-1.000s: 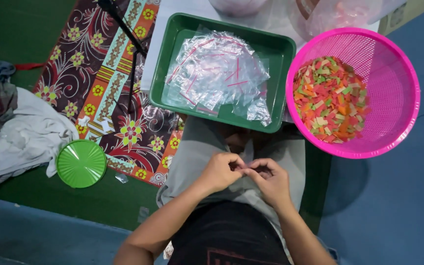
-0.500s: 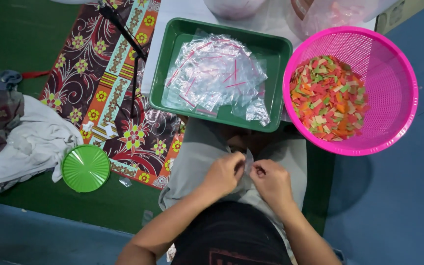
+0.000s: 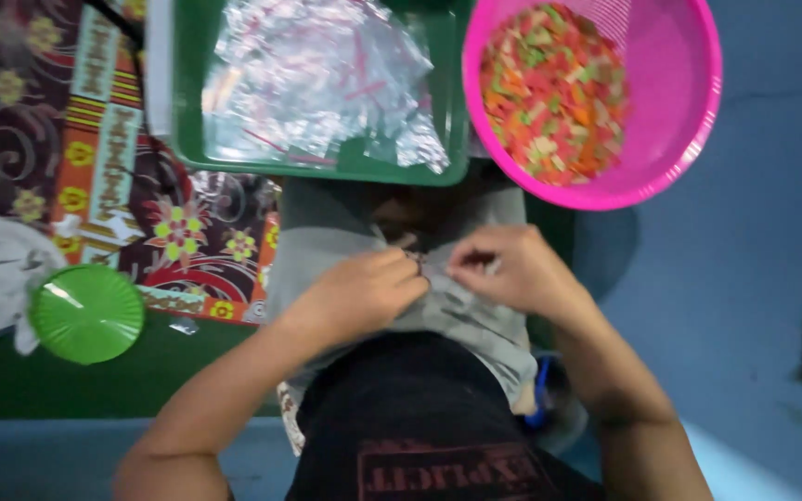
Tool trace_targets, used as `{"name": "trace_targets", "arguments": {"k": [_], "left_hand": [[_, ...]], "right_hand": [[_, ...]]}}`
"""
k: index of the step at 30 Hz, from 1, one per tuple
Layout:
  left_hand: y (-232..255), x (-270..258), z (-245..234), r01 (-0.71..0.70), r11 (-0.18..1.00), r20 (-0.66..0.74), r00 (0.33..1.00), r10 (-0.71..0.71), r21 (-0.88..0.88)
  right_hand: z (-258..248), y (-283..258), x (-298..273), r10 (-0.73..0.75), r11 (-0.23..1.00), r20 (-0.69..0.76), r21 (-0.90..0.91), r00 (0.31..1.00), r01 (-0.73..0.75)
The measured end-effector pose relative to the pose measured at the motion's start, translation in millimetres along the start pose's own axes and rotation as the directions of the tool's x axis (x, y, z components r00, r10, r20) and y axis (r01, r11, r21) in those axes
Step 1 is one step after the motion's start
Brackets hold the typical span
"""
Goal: Packing small colorful snacks from a pink basket into small plastic zip-lock bags and sealing them.
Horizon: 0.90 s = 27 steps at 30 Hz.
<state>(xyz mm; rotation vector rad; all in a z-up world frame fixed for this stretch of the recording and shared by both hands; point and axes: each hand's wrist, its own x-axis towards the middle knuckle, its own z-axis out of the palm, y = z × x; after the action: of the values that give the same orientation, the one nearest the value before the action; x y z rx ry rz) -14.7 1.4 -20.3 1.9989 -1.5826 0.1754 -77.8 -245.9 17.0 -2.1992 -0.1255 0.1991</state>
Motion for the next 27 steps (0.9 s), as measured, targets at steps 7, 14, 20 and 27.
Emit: {"name": "trace_targets", "arguments": {"k": [7,14,20,27], "left_hand": [[10,31,-56,0.226,0.949,-0.298,0.911,-0.286,-0.22],[7,23,-54,0.261,0.938,-0.321,0.889,-0.326,-0.23],[3,10,-58,0.312,0.928,-0.306,0.88,-0.362,-0.201],[-16,25,-70,0.292,0.945,-0.351,0.878,-0.327,-0.15]], "right_hand": [[-69,14,50,-0.216,0.939,-0.396,-0.335,0.893,0.079],[-83,80,116,-0.184,0.791,-0.122,-0.608,0.975,0.073],[-81,70,117,-0.171,0.779,-0.114,-0.624,0.979,0.064],[-95,63,101,0.033,0.965,-0.287,-0.24,0.957,-0.105]]}}
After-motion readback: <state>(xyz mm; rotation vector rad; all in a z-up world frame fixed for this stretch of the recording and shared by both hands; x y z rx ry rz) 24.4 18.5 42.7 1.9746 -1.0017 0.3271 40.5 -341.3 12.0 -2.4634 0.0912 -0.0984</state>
